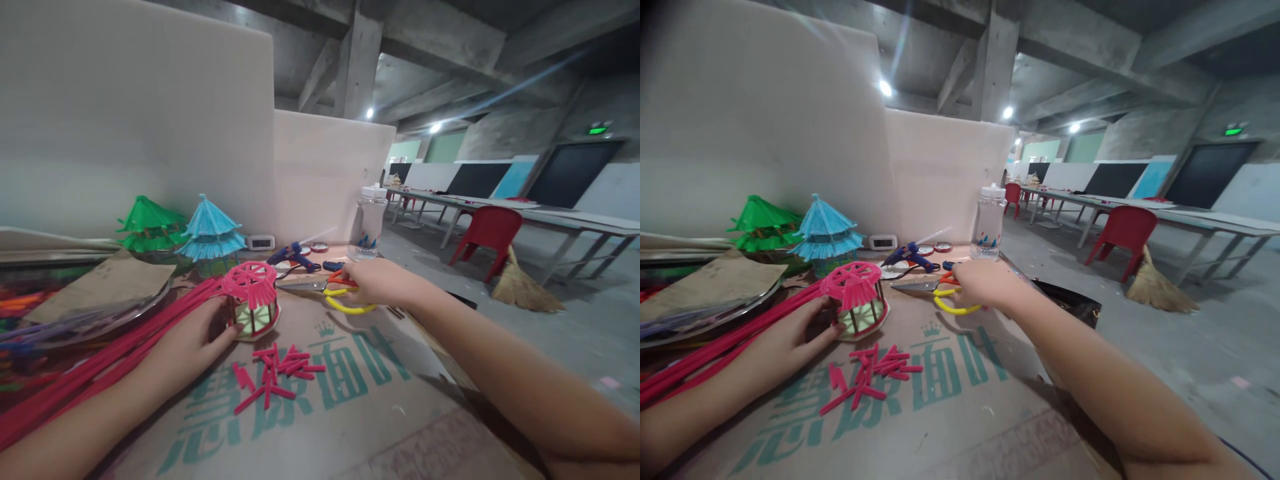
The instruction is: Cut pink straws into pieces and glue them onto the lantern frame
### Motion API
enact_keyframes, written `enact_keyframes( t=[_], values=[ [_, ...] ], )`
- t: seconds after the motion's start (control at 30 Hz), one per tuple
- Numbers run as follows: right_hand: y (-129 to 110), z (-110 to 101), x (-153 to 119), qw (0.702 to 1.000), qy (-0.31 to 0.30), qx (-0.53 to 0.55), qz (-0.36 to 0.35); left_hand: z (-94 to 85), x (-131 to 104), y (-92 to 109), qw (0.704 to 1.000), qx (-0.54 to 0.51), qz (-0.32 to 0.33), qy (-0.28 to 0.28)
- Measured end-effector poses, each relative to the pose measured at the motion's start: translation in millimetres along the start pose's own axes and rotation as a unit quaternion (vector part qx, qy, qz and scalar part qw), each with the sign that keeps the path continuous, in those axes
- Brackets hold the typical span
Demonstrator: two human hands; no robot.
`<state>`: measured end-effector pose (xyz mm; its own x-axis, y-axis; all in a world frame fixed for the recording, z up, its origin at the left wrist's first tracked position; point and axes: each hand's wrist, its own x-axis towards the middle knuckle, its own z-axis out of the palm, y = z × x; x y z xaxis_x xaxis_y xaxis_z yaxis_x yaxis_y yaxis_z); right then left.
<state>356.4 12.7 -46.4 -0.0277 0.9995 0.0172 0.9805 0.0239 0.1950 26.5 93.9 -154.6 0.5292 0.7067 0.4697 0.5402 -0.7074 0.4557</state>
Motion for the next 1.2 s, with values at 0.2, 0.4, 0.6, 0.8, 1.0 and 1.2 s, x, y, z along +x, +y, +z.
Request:
enact_keyframes(
  t=[0.2, 0.4, 0.6, 0.8, 1.0, 1.2],
  values=[
    [-30, -24, -31, 0.995, -0.082, -0.034, -0.054, -0.2, -1, -2, 1.000, 0.016, -0.017, -0.004],
    [-44, -18, -36, 0.984, -0.148, -0.010, -0.101, 1.7, 0, -5, 1.000, 0.011, -0.021, 0.003],
    [6, -32, -16, 0.999, -0.044, 0.016, -0.002, 2.2, 0, -5, 1.000, 0.019, -0.015, 0.009],
    [52, -24, -2, 0.997, -0.054, 0.032, 0.044, 3.5, -1, -9, 1.000, 0.001, -0.021, -0.003],
    [43, 2, 10, 0.980, -0.194, 0.051, -0.010, 4.5, -1, -11, 0.999, 0.003, -0.031, -0.008],
    [27, 19, 15, 0.985, -0.172, 0.012, -0.026, 4.0, -2, -8, 1.000, 0.000, -0.016, -0.012]
  ],
)
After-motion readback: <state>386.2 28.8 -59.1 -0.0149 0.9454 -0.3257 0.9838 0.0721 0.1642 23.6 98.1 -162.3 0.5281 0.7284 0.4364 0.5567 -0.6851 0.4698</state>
